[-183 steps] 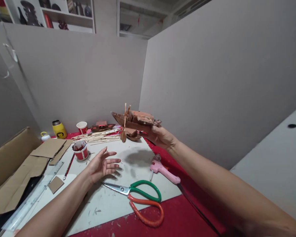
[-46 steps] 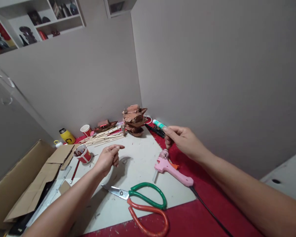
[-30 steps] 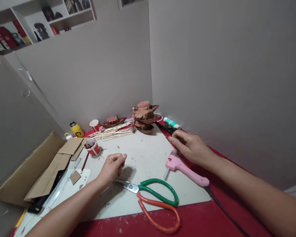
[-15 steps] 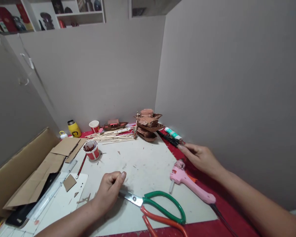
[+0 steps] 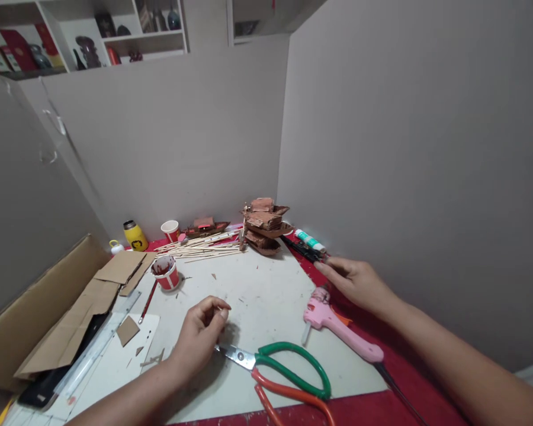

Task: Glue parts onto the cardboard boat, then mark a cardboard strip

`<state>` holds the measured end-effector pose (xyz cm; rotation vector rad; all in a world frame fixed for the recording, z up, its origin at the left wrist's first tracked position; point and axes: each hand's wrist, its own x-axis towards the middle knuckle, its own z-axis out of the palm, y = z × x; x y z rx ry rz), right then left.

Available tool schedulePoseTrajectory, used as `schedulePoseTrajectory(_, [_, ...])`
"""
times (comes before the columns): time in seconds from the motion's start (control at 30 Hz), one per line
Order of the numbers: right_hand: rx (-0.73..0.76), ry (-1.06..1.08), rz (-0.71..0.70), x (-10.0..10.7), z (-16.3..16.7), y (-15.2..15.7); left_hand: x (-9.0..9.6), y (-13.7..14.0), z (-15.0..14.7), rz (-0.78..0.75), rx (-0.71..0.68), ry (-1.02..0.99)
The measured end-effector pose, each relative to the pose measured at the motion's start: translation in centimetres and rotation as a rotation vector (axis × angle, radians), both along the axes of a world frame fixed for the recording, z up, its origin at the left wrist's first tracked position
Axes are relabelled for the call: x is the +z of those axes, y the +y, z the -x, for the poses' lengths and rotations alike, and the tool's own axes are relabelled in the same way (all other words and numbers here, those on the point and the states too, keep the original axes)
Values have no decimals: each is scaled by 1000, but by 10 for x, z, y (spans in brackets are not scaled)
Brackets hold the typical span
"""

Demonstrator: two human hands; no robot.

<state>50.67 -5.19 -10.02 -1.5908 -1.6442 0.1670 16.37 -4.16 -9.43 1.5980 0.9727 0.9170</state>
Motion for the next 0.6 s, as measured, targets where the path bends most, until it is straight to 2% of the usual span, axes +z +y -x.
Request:
schedulePoseTrajectory(0.07, [14, 19, 3, 3, 1, -1, 19, 9, -9, 54, -23, -22])
schedulePoseTrajectory(0.13, [21, 37, 10, 6, 2, -2, 40, 26, -22, 47, -40, -15])
schedulePoseTrajectory(0.23, [16, 57, 10, 9, 2, -3, 67, 69, -48, 1, 14, 7])
schedulePoseTrajectory(0.3, [25, 60, -4, 11, 2, -5, 77, 104, -66, -19, 72, 27])
schedulePoseTrajectory(0.47, [60, 46, -51, 18, 1, -8, 79, 181, -102, 24, 184, 121])
schedulePoseTrajectory(0.6, [82, 39, -61, 20, 1, -10, 71, 216, -119, 69, 214, 151])
